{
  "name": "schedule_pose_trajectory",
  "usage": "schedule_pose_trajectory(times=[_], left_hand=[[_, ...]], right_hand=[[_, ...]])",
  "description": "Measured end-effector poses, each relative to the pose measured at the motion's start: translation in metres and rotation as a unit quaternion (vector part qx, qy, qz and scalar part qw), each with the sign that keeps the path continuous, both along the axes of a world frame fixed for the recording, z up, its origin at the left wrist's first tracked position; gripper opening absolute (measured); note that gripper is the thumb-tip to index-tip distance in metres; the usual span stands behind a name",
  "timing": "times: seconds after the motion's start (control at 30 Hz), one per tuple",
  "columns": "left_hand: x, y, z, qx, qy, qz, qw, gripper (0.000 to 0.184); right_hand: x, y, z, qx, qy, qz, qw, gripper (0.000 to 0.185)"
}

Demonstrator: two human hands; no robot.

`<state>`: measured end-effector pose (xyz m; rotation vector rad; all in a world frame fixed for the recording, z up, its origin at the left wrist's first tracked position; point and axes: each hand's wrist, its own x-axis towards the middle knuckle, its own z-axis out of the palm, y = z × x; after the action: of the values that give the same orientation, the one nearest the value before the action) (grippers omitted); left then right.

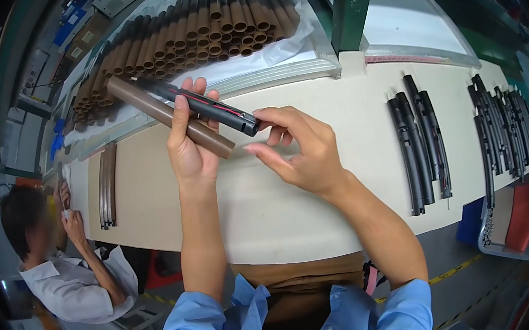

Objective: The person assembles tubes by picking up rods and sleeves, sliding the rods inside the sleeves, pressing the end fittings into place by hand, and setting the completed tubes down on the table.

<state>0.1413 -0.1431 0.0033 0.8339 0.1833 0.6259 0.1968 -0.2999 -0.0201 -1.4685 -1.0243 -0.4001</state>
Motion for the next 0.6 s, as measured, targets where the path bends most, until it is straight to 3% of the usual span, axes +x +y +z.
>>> schedule_pose_trajectory(times=[0.43,0.6], left_hand=[[0.002,-0.011,-0.002,0.057,0.018,0.003,0.998,0.052],[0.002,-0.012,-0.001,0.097,0.03,0.013,0.995,0.053]], right_hand=[[0.001,-0.002,-0.005,0.009,-0.001,-0.028,1.0,0.033],[-0.003,-0.008,-0.011,-0.066,0.219,0.058,0.972,0.029]])
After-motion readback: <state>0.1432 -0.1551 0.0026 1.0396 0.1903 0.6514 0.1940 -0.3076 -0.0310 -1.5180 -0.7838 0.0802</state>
